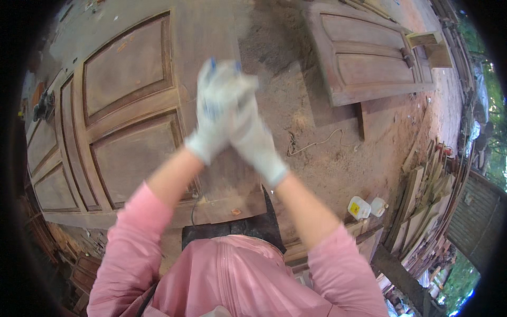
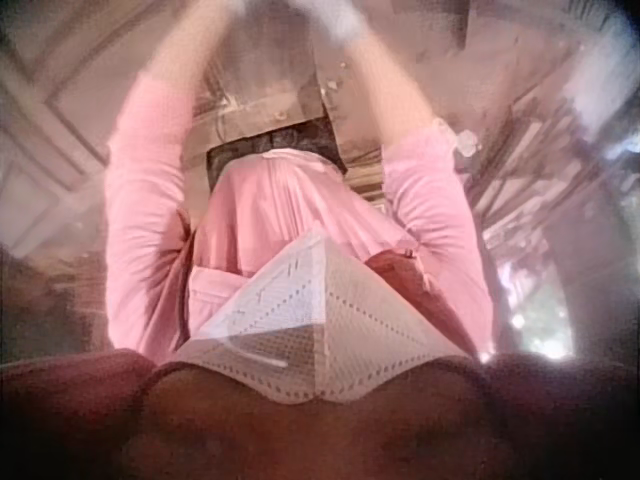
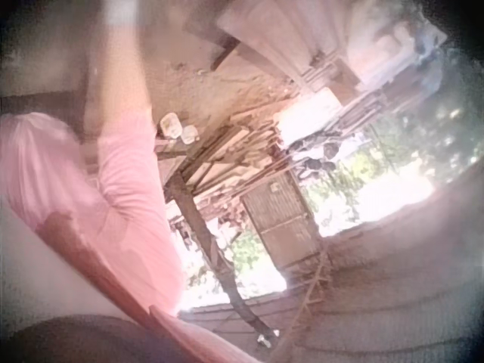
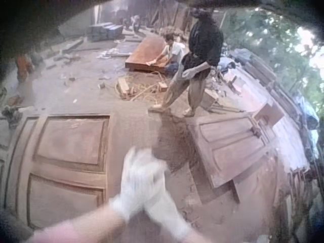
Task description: The person applies a dark paste to a wooden door panel using a putty knife, then sands the surface with an electric sander. The person moves around the door to reach different areas and continues sanding until the end of the clip.
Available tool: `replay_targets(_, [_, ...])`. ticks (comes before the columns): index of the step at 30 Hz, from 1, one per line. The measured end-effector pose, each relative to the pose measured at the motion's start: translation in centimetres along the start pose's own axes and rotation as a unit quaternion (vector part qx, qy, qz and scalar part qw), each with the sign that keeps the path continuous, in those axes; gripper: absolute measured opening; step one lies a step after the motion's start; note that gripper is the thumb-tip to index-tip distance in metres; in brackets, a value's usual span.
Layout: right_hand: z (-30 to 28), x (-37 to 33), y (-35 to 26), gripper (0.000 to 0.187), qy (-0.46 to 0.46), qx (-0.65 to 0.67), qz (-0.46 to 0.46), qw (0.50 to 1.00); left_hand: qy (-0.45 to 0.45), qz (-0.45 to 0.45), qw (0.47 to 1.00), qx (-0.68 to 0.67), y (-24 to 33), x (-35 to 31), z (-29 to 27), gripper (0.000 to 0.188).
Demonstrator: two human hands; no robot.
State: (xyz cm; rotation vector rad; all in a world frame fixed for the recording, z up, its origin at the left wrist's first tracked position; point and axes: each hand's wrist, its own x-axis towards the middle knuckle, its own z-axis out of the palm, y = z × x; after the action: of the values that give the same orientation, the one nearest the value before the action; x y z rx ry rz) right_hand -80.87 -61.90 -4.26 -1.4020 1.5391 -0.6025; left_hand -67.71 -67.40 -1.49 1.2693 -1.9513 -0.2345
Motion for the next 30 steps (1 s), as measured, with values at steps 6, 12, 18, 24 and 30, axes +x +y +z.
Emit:
replay_targets(6, [0.6,-23.4,6.8,0.059,-0.072,-0.328,-0.064,0.940,-0.166,0.053,0.981,-0.090,11.7,-15.0,-4.4,0.042])
replay_targets(12, [0.2,-12.2,4.9,0.068,-0.007,-0.202,-0.106,0.974,-0.058,0.063,0.993,-0.083,4.2,-8.1,-0.8,0.035])
replay_targets(18, [-3.2,10.1,-3.5,0.047,-0.007,-0.065,-0.116,0.991,0.043,0.084,0.995,0.032,-2.3,6.3,0.8,0.013])
replay_targets(24, [-2.0,-0.5,2.2,0.064,-0.055,-0.061,-0.104,0.991,0.016,0.050,0.998,0.046,1.0,-1.2,1.2,0.022])
replay_targets(30, [-1.7,-26.7,6.5,0.058,-0.084,-0.217,-0.032,0.972,-0.151,0.063,0.979,-0.122,14.9,-17.7,-5.1,0.035])
